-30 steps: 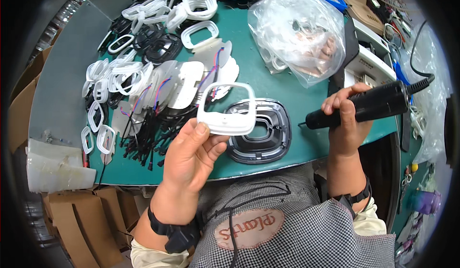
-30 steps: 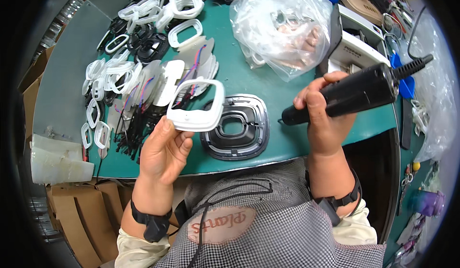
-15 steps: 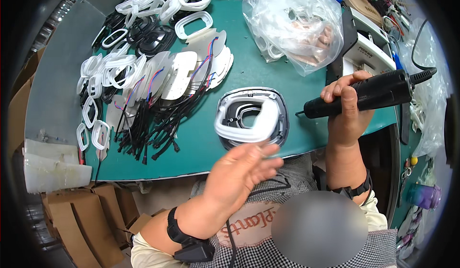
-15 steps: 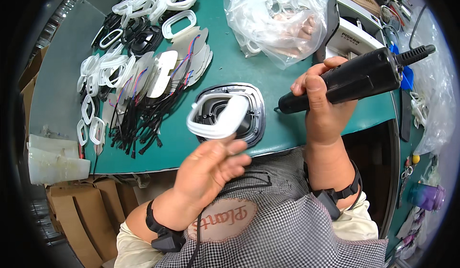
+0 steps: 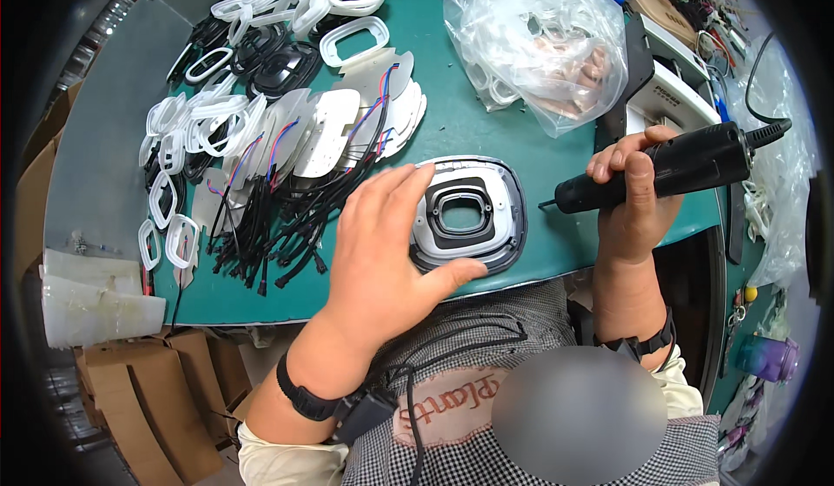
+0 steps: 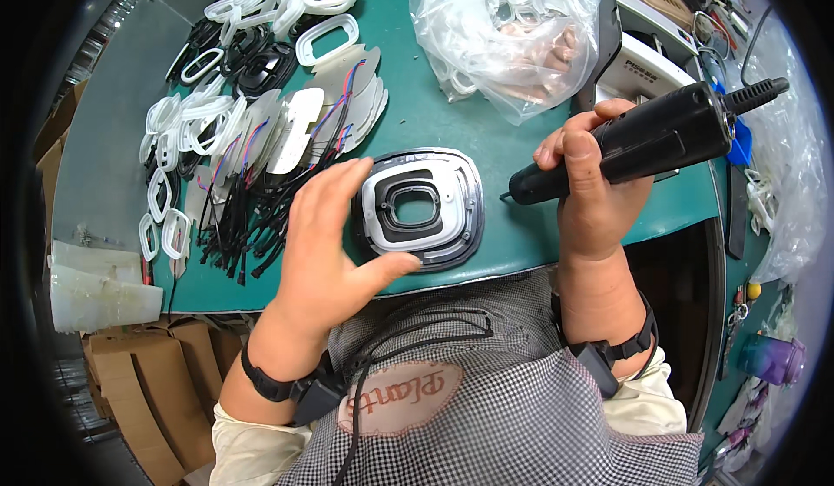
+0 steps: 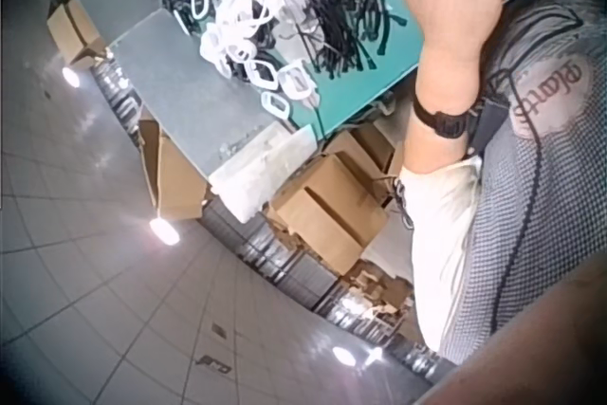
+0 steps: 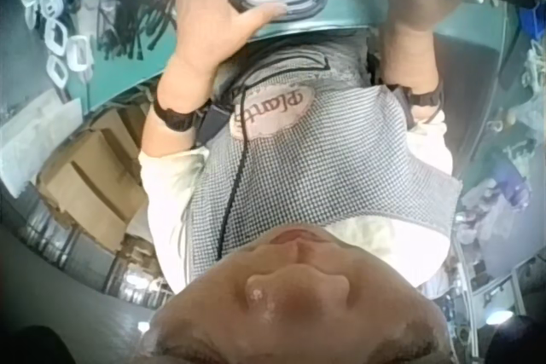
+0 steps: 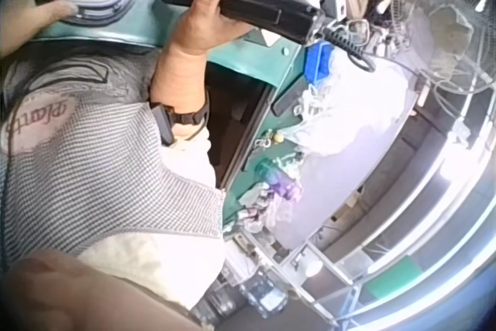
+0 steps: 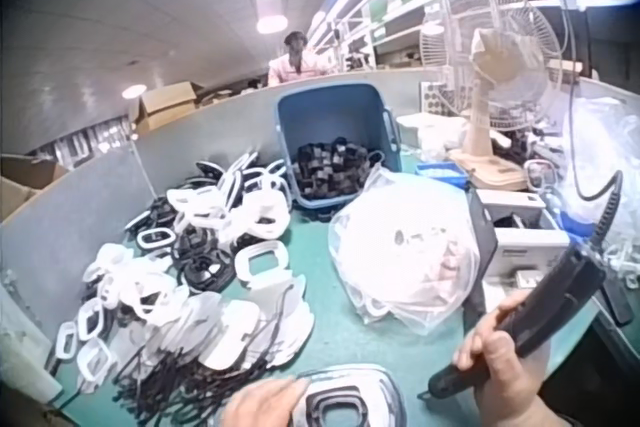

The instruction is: Assembling plastic component housings using an electric screwdriver at a factory workstation.

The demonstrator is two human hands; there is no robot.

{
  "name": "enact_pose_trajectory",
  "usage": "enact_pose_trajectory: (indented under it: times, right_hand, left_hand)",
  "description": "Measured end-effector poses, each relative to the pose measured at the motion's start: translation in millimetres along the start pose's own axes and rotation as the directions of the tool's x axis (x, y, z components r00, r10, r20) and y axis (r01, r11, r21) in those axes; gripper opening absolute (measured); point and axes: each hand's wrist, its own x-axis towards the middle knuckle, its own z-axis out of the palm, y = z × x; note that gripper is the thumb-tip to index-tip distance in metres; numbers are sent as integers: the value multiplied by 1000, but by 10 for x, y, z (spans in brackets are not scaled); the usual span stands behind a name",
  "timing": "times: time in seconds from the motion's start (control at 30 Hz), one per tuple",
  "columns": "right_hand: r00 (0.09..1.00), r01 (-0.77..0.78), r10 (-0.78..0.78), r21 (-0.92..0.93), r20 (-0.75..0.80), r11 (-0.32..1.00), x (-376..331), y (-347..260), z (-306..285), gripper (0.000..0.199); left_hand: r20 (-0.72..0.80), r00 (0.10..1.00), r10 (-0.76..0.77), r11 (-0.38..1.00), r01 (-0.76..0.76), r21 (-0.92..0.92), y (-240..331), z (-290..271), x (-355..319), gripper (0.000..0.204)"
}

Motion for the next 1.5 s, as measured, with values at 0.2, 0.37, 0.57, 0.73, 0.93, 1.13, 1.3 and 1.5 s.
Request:
enact_pose_trajectory:
  times: [0.2, 0.37, 0.57, 0.73, 0.93, 1.13, 1.3, 1.5]
  right_hand:
    - [1000, -4, 4, -9, 3, 1000, 9, 9, 13, 35]
    - [1000, -12, 12, 1, -9, 1000, 17, 16, 4, 36]
    - [1000, -23, 23, -10, -6, 1000, 37, 6, 25, 34]
    - [999, -28, 28, 9, -21, 1000, 47, 19, 19, 35]
    - [999, -31, 31, 0, -27, 1000, 64, 31, 26, 35]
    - [999, -25, 25, -5, 28, 1000, 92, -32, 33, 38]
    - [998, 28, -35, 110, 61, 994, 211, -293, -50, 39]
    - [984, 174, -178, 149, 20, 974, 431, -694, -375, 52]
  left_hand:
    - [176, 984, -18, 999, 11, 44, -151, 222, -17, 94]
    - [215, 974, 78, 997, -82, 12, -241, 163, 85, 92]
    - [256, 955, 146, 989, -150, -5, -268, 94, 193, 86]
    - [212, 964, 164, 986, -167, -1, -238, 13, 250, 81]
    - [312, 940, 139, 990, -133, -42, -304, 46, 270, 79]
    - [356, 924, 141, 990, -139, -33, -343, 69, 253, 80]
    - [358, 931, 69, 997, -73, -2, -446, 156, 129, 82]
    - [342, 940, -9, 984, 70, -164, -440, 250, 98, 88]
